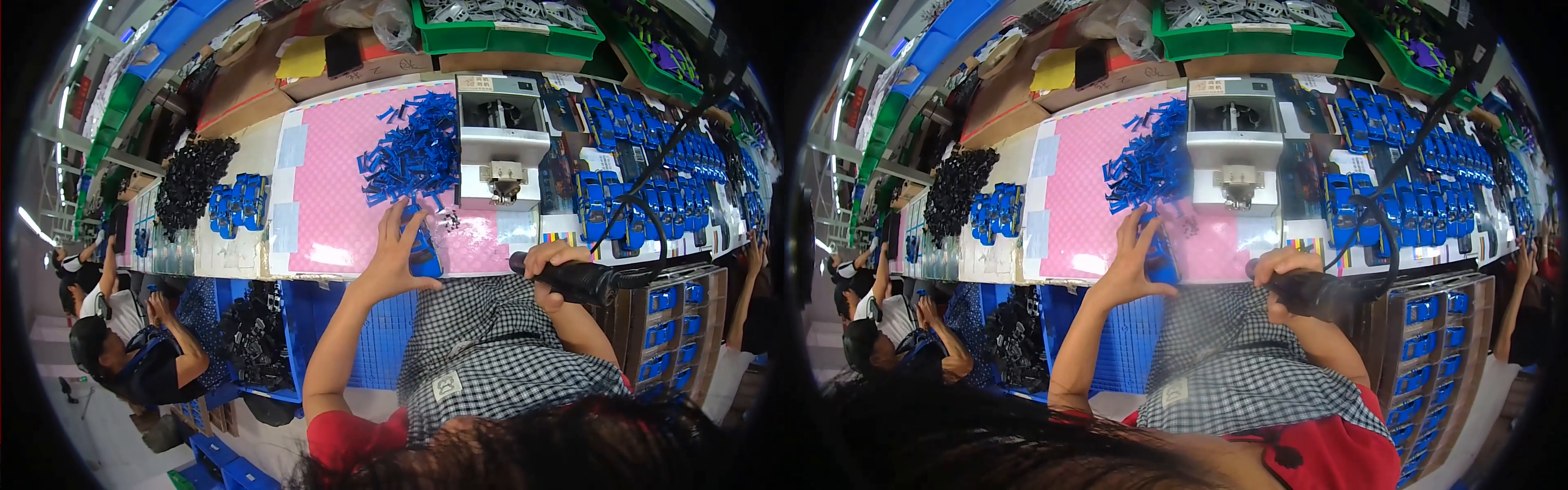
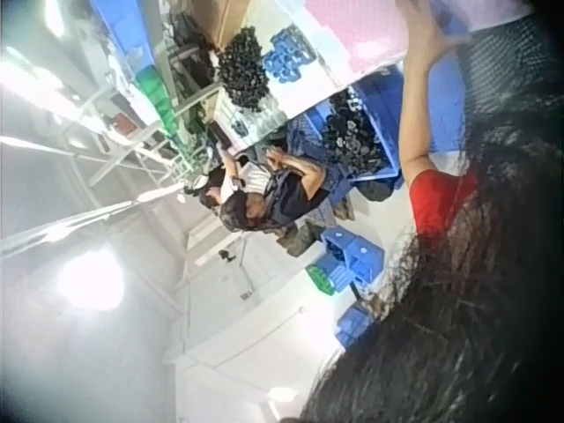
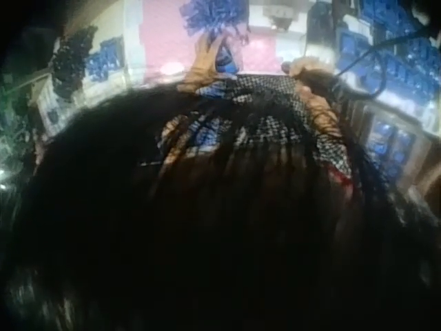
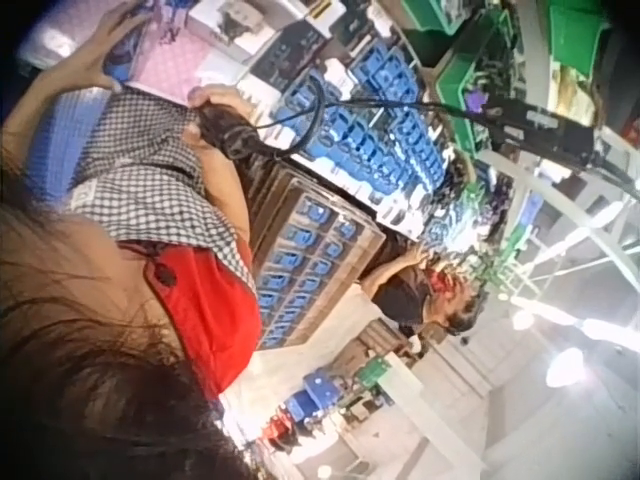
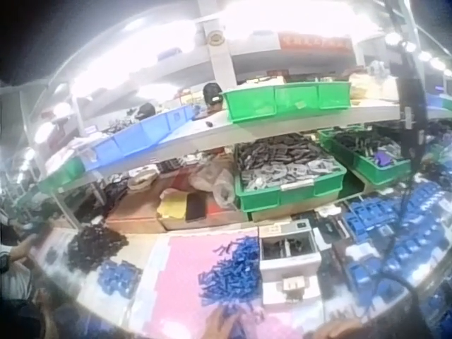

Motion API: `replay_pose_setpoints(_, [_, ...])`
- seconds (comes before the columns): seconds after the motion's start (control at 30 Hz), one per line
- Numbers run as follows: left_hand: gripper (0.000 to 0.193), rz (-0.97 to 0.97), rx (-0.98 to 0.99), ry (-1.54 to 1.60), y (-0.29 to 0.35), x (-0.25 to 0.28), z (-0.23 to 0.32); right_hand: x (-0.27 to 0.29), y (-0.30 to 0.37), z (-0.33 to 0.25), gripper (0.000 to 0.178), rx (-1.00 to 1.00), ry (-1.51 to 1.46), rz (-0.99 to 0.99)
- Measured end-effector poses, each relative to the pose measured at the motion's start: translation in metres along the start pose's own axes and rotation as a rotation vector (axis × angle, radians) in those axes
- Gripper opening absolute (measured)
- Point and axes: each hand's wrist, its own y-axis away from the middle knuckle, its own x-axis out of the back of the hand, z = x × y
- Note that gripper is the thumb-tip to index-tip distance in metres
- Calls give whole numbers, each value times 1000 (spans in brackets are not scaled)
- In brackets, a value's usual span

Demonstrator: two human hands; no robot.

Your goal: The person assembles toy cars by attaching components into car shells and fastening screws using an electric screwdriver.

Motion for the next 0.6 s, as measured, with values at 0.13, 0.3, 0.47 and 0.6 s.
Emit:
replay_pose_setpoints(0.13, [47, 410, -59, -118, -23, 11, -48, 0, -2, -4, 56, -12, 11, -8])
replay_pose_setpoints(0.3, [22, 408, 46, -269, -47, 30, -91, 1, 0, -13, 55, -61, 46, -24])
replay_pose_setpoints(0.47, [15, 440, 53, -270, -50, 39, -80, 4, 1, -13, 55, -82, 41, -16])
replay_pose_setpoints(0.6, [14, 491, 296, 33, -24, 43, -56, -1, -4, -11, 54, -1, 119, -13])
